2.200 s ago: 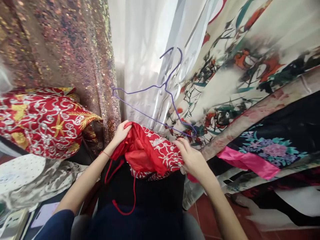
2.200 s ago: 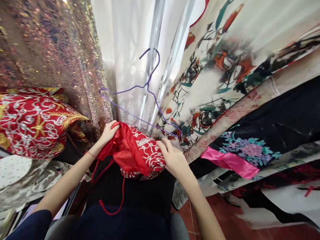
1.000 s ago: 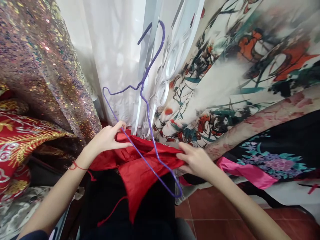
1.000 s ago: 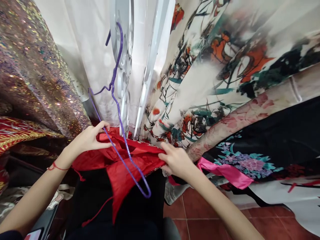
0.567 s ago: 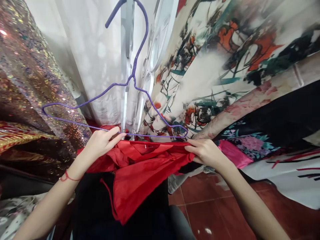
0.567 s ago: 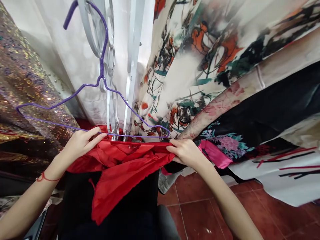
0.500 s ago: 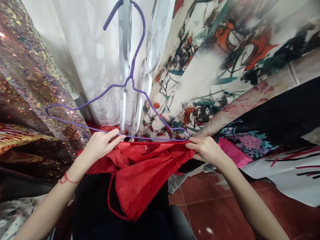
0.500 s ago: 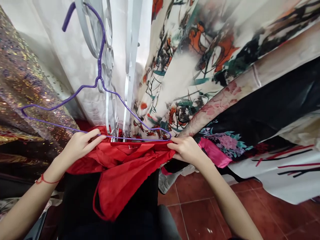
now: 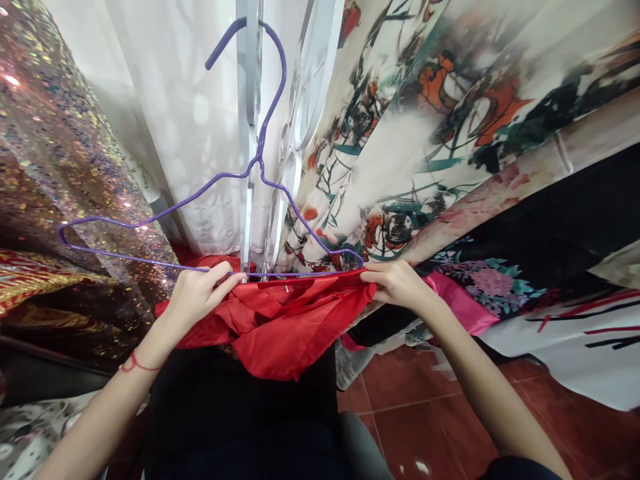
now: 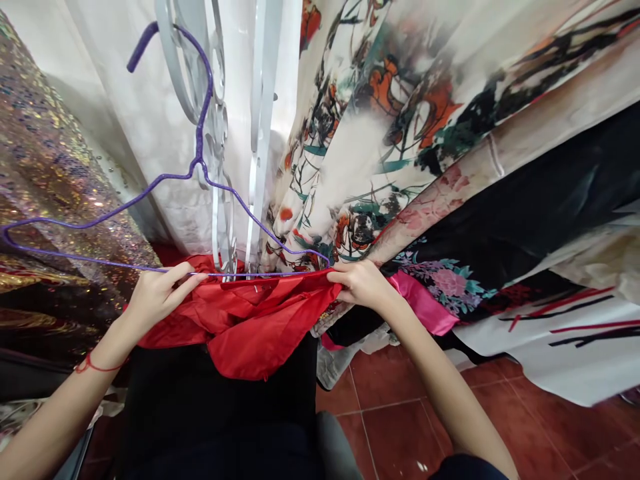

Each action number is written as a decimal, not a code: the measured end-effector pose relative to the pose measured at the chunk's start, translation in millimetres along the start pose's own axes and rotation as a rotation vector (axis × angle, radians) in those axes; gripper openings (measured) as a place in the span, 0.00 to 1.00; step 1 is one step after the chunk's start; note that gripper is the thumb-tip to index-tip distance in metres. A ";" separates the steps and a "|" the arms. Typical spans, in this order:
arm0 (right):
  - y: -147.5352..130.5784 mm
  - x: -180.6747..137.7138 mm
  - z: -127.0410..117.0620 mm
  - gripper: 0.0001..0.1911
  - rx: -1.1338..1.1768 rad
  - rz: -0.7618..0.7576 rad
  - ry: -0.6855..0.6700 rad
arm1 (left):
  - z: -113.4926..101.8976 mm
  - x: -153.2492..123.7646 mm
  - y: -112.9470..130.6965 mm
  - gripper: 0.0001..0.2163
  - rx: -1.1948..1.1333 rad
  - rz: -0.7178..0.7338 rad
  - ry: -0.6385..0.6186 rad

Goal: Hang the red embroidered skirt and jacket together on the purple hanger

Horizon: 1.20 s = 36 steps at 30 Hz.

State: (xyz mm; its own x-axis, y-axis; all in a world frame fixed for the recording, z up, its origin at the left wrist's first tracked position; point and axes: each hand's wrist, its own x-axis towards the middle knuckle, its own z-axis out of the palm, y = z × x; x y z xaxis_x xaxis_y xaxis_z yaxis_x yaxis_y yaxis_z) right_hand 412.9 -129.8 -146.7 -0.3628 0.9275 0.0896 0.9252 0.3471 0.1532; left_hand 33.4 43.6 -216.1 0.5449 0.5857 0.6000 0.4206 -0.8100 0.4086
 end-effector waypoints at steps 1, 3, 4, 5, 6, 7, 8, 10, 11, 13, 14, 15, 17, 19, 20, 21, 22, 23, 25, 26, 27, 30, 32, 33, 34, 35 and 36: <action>-0.3 0.7 0.3 0.04 -0.009 0.001 -0.015 | 0.9 -0.7 -0.8 0.22 0.000 -0.012 0.004; -1.6 2.1 0.5 0.04 -0.036 0.002 -0.041 | 2.8 -2.9 -3.1 0.22 0.004 -0.028 0.009; -2.7 2.9 0.3 0.04 -0.054 0.006 -0.053 | 3.8 -4.1 -4.4 0.22 0.009 -0.033 0.011; -3.9 3.9 0.0 0.04 -0.074 0.014 -0.066 | 4.7 -5.3 -5.7 0.22 0.015 -0.038 0.015; -5.3 5.0 -0.5 0.05 -0.093 0.022 -0.082 | 5.4 -6.5 -6.7 0.22 0.017 -0.043 0.021; -6.7 6.2 -0.9 0.06 -0.110 0.031 -0.095 | 6.0 -7.5 -7.5 0.22 0.016 -0.049 0.025; -8.1 7.5 -1.3 0.07 -0.120 0.039 -0.107 | 6.4 -8.4 -8.0 0.22 0.010 -0.053 0.031; -10.6 10.0 -1.5 0.10 -0.126 0.045 -0.121 | 6.3 -10.0 -8.3 0.22 -0.006 -0.054 0.036; -11.4 11.2 -1.3 0.11 -0.125 0.047 -0.123 | 5.8 -10.7 -8.2 0.23 -0.009 -0.052 0.037; -11.8 12.7 -0.6 0.11 -0.121 0.047 -0.117 | 4.0 -11.9 -7.7 0.23 -0.001 -0.045 0.029; -11.3 12.9 -0.4 0.10 -0.117 0.045 -0.109 | 2.6 -12.3 -7.2 0.23 0.007 -0.042 0.023; -10.3 12.6 -0.2 0.10 -0.108 0.041 -0.095 | 1.1 -12.5 -6.5 0.23 0.016 -0.039 0.015; -6.8 10.3 -0.7 0.10 -0.066 0.024 -0.053 | -2.3 -12.1 -4.1 0.23 0.032 -0.027 0.000; -2.1 5.9 -2.1 0.09 0.002 0.007 0.014 | -5.9 -10.5 -0.2 0.24 0.054 -0.020 -0.015; 0.3 3.2 -3.1 0.09 0.043 0.003 0.054 | -7.7 -9.4 1.9 0.24 0.068 -0.024 -0.021; 2.4 0.4 -4.1 0.11 0.084 0.003 0.095 | -9.3 -8.2 3.8 0.24 0.083 -0.031 -0.025; 4.1 -2.1 -5.2 0.16 0.116 0.007 0.135 | -10.8 -7.1 5.4 0.24 0.095 -0.038 -0.028; 5.3 -4.0 -6.5 0.20 0.139 0.010 0.172 | -12.0 -6.2 6.4 0.24 0.105 -0.042 -0.029; 6.0 -4.5 -9.5 0.26 0.155 0.020 0.230 | -13.5 -5.3 6.7 0.25 0.124 -0.032 -0.031; 5.5 -2.8 -11.6 0.28 0.150 0.020 0.256 | -13.6 -5.4 6.1 0.26 0.140 -0.020 -0.030; 4.4 0.5 -14.0 0.28 0.145 0.013 0.287 | -13.3 -5.8 5.3 0.27 0.162 -0.008 -0.027; -2.3 18.1 -25.0 0.27 0.144 -0.051 0.391 | -10.0 -7.9 5.1 0.29 0.247 0.011 -0.024; -9.1 33.8 -34.7 0.24 0.152 -0.109 0.489 | -5.8 -9.6 8.8 0.29 0.282 0.025 -0.025; -13.1 42.0 -39.7 0.23 0.162 -0.127 0.552 | -3.1 -10.5 12.0 0.29 0.289 0.039 -0.022; -17.3 50.1 -44.3 0.22 0.176 -0.138 0.626 | 0.1 -11.5 15.9 0.29 0.291 0.053 -0.015; -21.9 58.0 -48.3 0.21 0.194 -0.137 0.704 | 3.6 -12.5 20.1 0.29 0.292 0.066 -0.001; -26.7 65.4 -51.3 0.20 0.215 -0.129 0.778 | 7.4 -13.5 24.5 0.28 0.290 0.073 0.017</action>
State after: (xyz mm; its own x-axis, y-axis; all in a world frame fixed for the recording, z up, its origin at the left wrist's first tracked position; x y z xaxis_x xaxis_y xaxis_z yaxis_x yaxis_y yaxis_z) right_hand 358.8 -85.5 -94.4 -0.3680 0.5442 0.7540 0.8431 0.5372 0.0238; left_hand 41.7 16.1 -219.3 0.5706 0.5235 0.6328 0.5716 -0.8064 0.1518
